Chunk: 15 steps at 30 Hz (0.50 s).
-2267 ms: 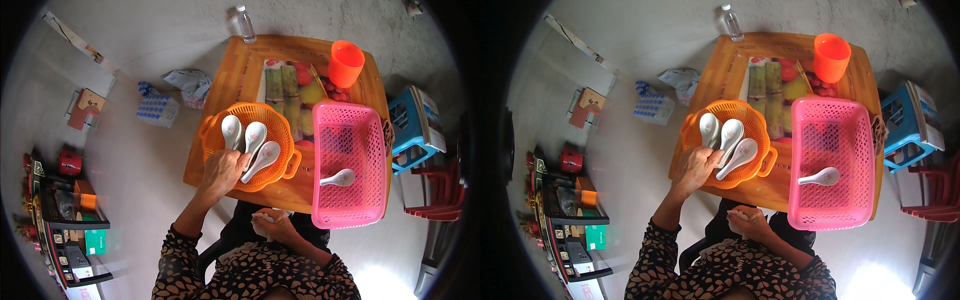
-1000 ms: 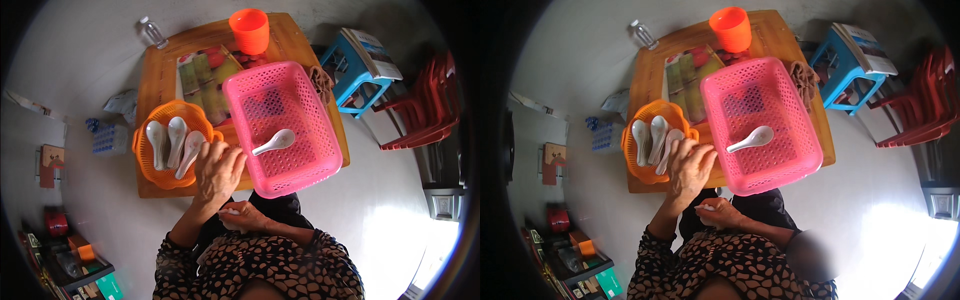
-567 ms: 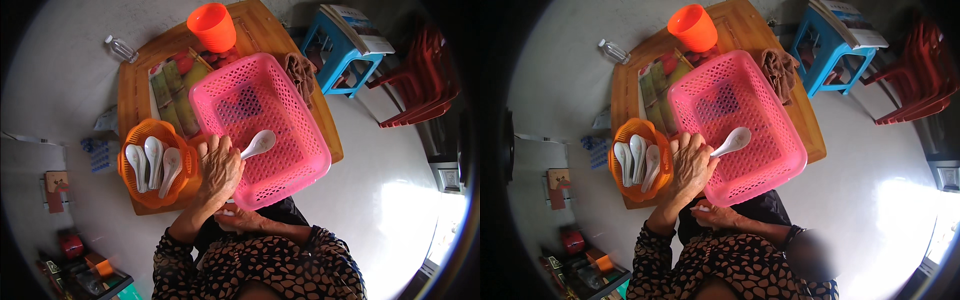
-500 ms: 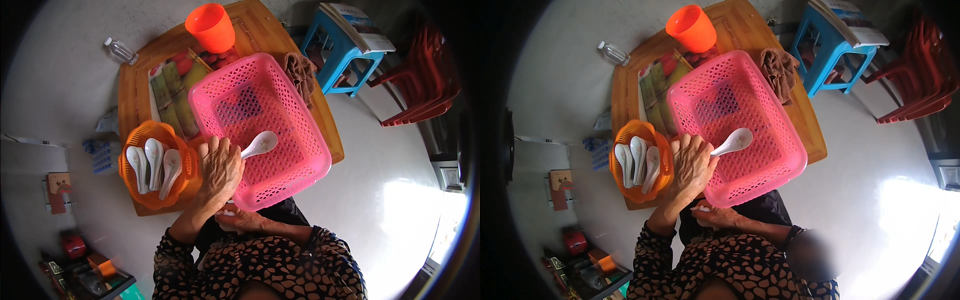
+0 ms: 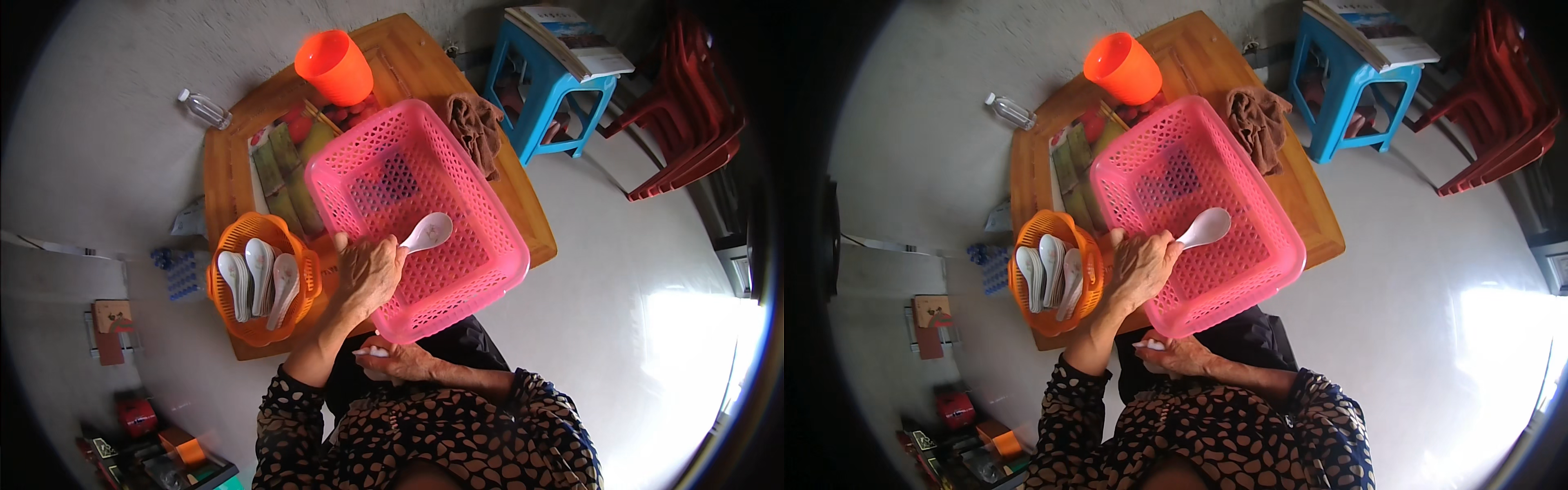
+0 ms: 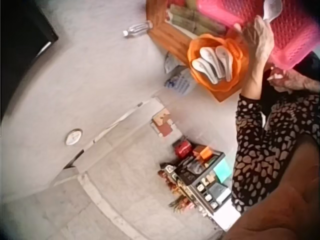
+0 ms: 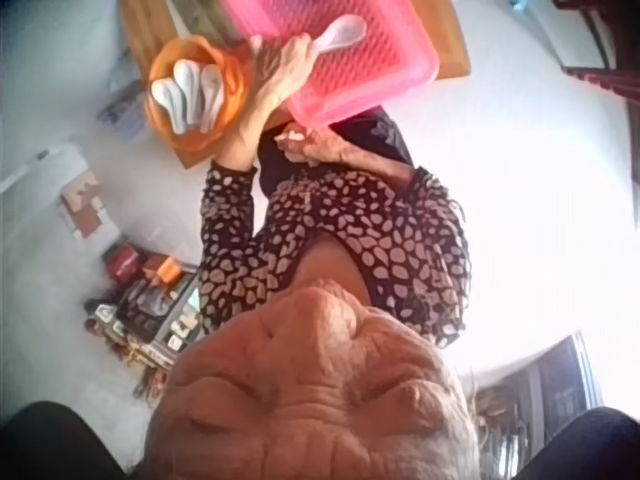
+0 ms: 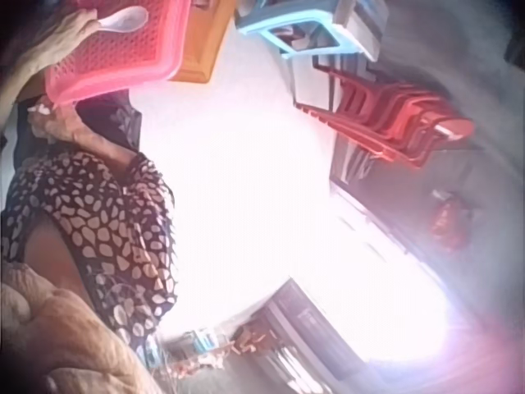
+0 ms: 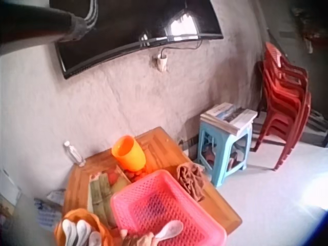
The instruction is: The person wipes white ceramic spoons with a white cloth. They pick up each spoon from a pink basket, wipe it thoroughly, and place it into an orange basket. The process is repeated for multiple spoons.
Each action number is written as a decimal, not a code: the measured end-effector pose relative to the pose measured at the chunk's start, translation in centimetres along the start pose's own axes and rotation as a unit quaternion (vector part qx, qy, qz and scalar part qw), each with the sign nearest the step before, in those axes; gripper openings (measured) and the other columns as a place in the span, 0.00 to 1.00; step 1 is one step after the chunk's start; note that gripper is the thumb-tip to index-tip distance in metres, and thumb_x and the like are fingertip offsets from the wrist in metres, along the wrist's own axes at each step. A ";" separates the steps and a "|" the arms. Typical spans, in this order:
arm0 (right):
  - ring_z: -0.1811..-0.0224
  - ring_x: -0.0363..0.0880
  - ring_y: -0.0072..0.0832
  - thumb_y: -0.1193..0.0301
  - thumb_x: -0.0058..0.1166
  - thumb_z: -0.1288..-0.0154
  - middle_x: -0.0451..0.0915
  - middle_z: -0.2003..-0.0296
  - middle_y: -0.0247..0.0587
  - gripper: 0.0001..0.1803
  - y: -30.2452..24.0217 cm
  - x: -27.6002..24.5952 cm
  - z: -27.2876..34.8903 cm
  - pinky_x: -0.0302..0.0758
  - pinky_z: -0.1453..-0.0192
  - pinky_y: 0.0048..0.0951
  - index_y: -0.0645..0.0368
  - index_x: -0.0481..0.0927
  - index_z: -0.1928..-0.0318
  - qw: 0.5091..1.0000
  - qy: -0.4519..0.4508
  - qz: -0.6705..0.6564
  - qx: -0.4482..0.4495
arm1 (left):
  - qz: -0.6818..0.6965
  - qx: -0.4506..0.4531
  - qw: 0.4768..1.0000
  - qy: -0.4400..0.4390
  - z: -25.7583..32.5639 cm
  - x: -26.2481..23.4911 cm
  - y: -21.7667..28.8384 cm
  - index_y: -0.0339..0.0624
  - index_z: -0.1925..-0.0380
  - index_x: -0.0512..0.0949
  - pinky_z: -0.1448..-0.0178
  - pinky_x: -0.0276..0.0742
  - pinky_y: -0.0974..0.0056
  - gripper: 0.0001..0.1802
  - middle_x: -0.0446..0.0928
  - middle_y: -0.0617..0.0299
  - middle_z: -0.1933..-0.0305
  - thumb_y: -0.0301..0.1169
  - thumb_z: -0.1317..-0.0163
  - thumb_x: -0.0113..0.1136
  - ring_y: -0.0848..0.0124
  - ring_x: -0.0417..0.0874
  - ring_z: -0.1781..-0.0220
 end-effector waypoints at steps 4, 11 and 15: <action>0.85 0.72 0.22 0.57 0.55 0.39 0.74 0.80 0.36 0.17 0.7 0.4 0.1 0.71 0.77 0.25 0.57 0.77 0.60 0.999 0.015 0.033 -0.039 | 0.104 -0.026 0.993 0.043 0.0 0.3 -0.8 0.45 0.78 0.74 0.58 0.55 0.57 0.15 0.72 0.58 0.86 0.40 0.37 0.49 0.59 0.73 0.81; 0.82 0.74 0.23 0.60 0.55 0.38 0.75 0.81 0.36 0.14 0.2 0.7 1.0 0.72 0.74 0.26 0.56 0.78 0.60 0.994 0.005 0.085 -0.068 | -0.035 0.030 0.955 0.293 2.0 -3.0 0.0 0.46 0.73 0.73 0.57 0.53 0.60 0.06 0.72 0.63 0.83 0.33 0.39 0.55 0.64 0.71 0.77; 0.79 0.74 0.21 0.61 0.54 0.37 0.77 0.77 0.36 0.13 0.4 1.2 1.5 0.72 0.71 0.25 0.57 0.78 0.59 0.987 -0.036 0.077 -0.132 | -0.079 0.042 0.924 0.371 2.9 -3.0 0.1 0.46 0.70 0.74 0.57 0.53 0.60 0.03 0.75 0.66 0.77 0.31 0.41 0.57 0.68 0.72 0.71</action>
Point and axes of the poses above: each hand's wrist, its own z-axis away from the middle knuckle, its own x-axis out of the palm, y = z × x, the point moved 1 cm from there along -z, towards the middle knuckle
